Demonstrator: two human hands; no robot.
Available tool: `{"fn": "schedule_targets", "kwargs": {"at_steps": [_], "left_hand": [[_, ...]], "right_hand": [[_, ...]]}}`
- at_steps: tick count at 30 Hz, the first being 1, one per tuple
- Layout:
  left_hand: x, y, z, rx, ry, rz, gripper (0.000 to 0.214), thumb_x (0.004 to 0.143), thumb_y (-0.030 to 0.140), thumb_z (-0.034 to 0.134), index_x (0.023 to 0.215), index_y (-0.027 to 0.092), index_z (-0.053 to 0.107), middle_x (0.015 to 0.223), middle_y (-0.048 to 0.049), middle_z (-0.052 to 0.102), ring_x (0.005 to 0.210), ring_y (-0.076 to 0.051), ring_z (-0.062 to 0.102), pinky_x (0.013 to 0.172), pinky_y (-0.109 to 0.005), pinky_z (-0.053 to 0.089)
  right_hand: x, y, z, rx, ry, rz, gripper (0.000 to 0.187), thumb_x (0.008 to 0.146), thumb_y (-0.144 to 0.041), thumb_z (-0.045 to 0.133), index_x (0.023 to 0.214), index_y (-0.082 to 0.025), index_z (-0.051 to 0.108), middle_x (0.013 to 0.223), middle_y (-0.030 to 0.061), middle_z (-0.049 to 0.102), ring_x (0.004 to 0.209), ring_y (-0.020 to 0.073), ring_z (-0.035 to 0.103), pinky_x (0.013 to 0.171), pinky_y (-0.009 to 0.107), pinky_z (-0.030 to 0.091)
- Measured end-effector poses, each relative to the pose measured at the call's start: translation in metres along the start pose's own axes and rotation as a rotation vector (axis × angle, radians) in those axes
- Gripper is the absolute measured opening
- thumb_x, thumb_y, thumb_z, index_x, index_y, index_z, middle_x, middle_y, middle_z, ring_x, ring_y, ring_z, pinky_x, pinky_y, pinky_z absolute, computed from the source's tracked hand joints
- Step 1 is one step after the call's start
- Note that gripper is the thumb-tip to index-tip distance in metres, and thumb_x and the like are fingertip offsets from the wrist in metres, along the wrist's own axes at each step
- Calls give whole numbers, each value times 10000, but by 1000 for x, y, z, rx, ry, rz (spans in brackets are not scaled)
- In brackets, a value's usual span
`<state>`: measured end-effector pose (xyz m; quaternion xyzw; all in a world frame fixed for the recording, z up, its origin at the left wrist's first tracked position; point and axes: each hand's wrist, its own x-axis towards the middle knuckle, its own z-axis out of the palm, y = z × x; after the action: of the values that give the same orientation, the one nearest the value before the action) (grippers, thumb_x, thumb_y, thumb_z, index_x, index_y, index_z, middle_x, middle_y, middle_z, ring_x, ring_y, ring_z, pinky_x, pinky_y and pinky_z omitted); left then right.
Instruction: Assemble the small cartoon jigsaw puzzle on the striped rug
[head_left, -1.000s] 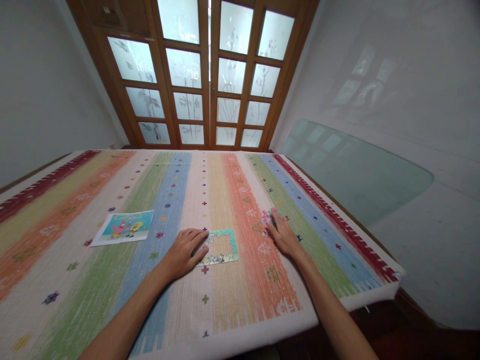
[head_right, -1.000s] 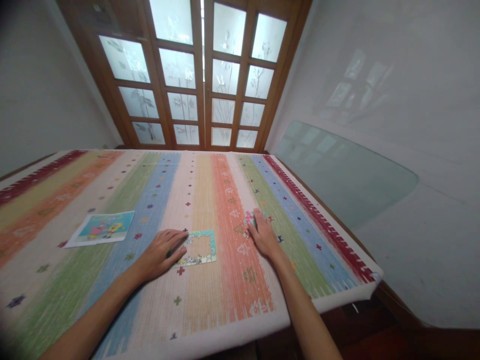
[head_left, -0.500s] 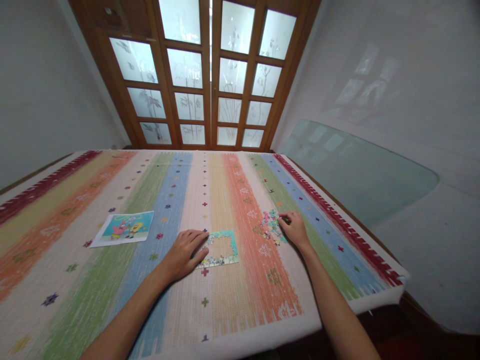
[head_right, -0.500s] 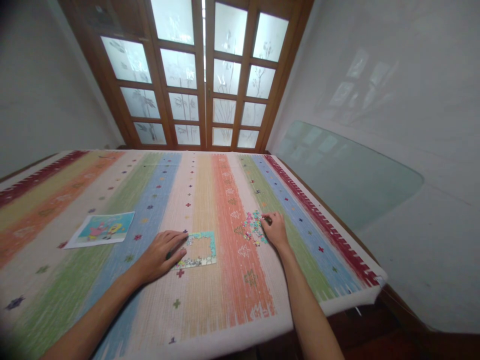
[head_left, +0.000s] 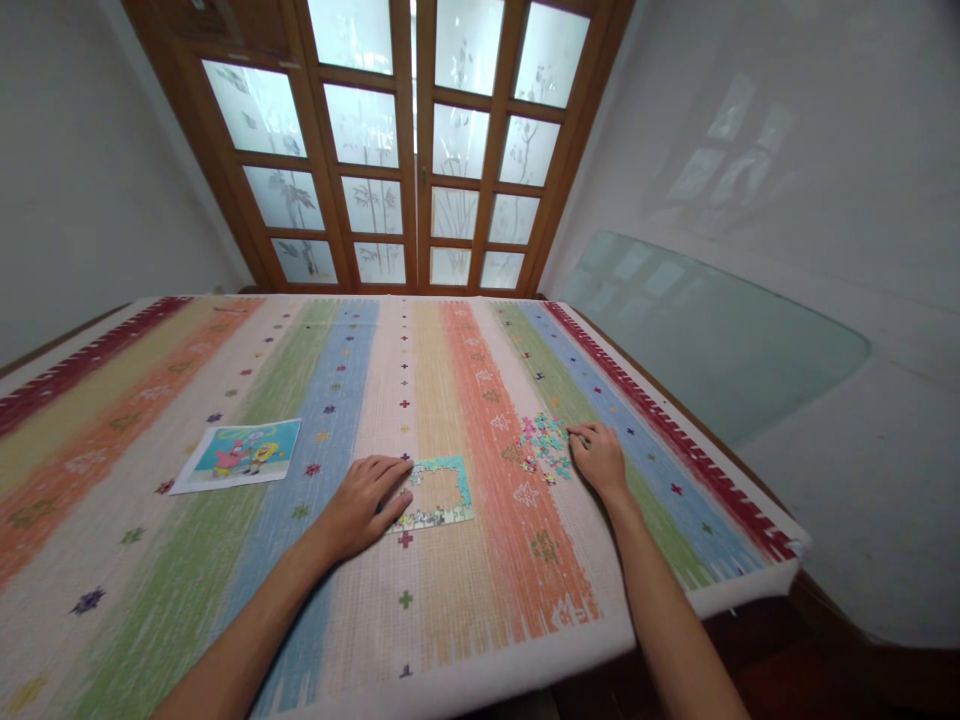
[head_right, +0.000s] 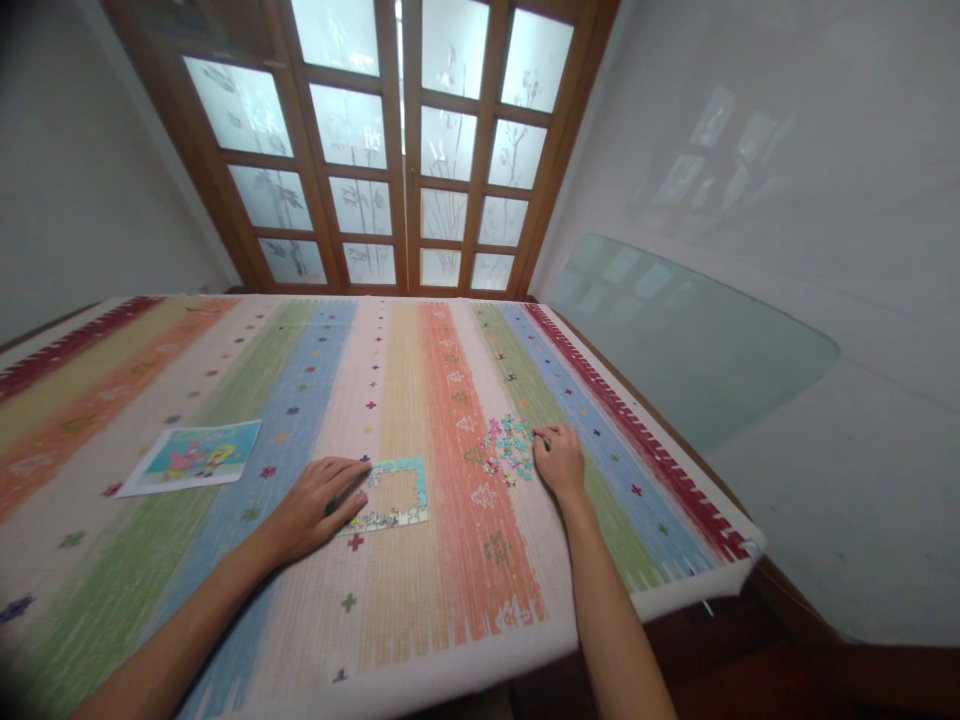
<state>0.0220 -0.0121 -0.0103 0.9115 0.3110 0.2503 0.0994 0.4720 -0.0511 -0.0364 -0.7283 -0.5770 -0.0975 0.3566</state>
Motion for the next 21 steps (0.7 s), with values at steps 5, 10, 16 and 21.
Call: {"fn": "schedule_targets", "kwargs": {"at_steps": [5,10,16,21], "left_hand": [[0,-1,0,-3,1,8,379,1055,405,477,1363,217,592,1258,-112,692,1151,-278,617,1029,-459,470],[0,-1,0,-4,-7,1,384,1055,408,477,1367,215,590,1257,-116,691,1156,-282,615,1034,-463,469],[-1,-1,1,5,-1,6,392,1057,404,468,1370,202,589,1254,-122,686,1156,-284,612,1041,-466,466],[0,1,0,7,3,10,391,1050,396,478,1380,220,590,1239,-113,693,1142,-278,617,1039,-461,474]], "right_hand": [[-1,-4,0,15,-4,-44,303,848,-298,554,963,-188,811,966,132,663,930,301,563,901,473,481],[-2,-8,-1,49,-22,-105,266,835,-226,534,808,-217,798,931,107,616,932,287,553,913,460,478],[-2,-15,-1,86,-25,-148,278,893,-257,532,879,-212,806,941,100,605,941,278,560,907,440,479],[-5,-28,3,100,-112,-222,300,941,-331,555,1041,-222,816,999,114,613,966,282,559,925,451,475]]}}
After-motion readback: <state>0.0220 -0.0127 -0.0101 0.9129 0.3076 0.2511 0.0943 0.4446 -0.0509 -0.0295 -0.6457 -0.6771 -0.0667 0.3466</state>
